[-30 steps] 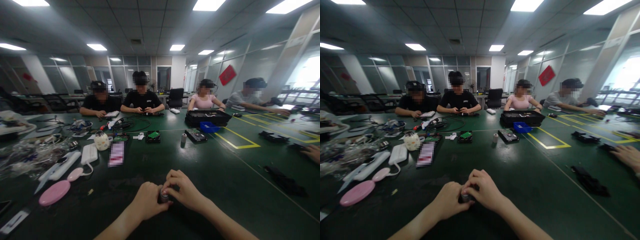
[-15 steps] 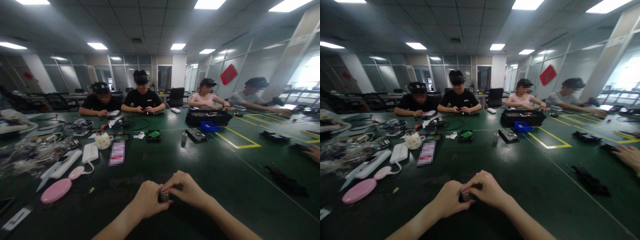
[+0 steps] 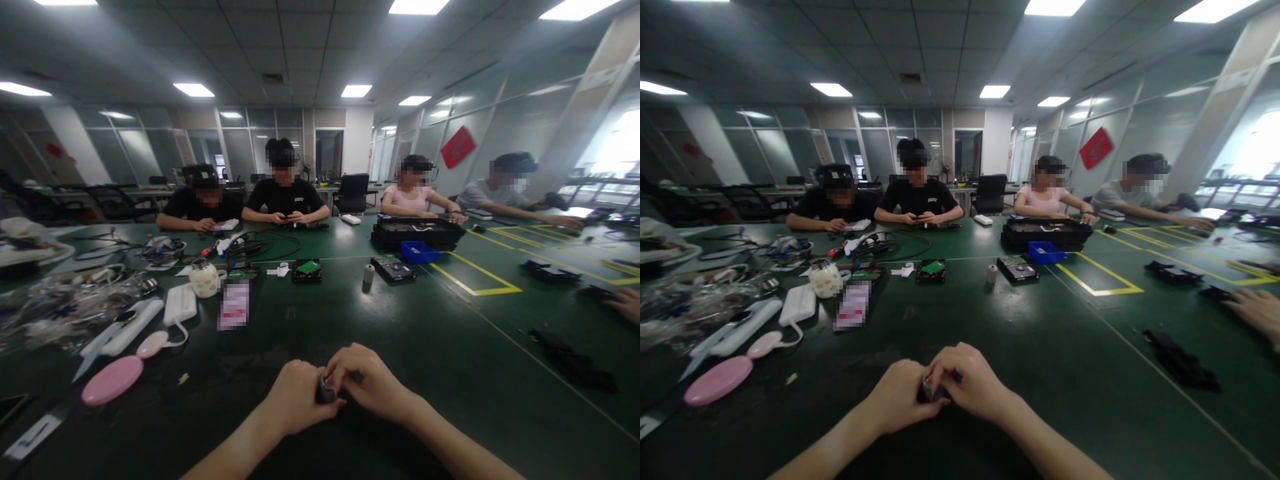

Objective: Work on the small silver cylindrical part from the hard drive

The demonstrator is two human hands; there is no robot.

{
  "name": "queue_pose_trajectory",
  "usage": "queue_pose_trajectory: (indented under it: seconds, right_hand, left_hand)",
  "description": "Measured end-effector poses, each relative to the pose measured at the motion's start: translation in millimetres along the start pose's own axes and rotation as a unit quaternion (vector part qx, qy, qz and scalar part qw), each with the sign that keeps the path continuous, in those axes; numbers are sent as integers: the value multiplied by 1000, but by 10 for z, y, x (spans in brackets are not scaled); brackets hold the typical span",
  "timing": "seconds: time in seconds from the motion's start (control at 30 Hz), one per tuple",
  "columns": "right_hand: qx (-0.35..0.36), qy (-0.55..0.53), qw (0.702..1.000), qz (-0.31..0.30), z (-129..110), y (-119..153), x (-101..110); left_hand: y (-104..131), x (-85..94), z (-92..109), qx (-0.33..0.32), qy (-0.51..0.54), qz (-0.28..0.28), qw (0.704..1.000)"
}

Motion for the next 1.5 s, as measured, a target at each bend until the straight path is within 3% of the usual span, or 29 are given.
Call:
queue_pose_trajectory:
  seconds: [0.77,1.5]
  right_hand:
    - [-3,27,999,22,-13,2,-24]
    - [3,73,991,112,76,28,-69]
  left_hand:
    - [0,-20,3,-11,-3,9,1000]
    - [6,-64,6,-36,-25,19,999]
Point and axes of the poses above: each hand's wrist, its own y-axis away from the middle knuckle, its own x-axis out of the back of the hand, z = x × y, the point moved 7 cm from there along -y, towards the middle knuckle, and after that the axes turned 15 degrees about z, right-handed, at the moved point
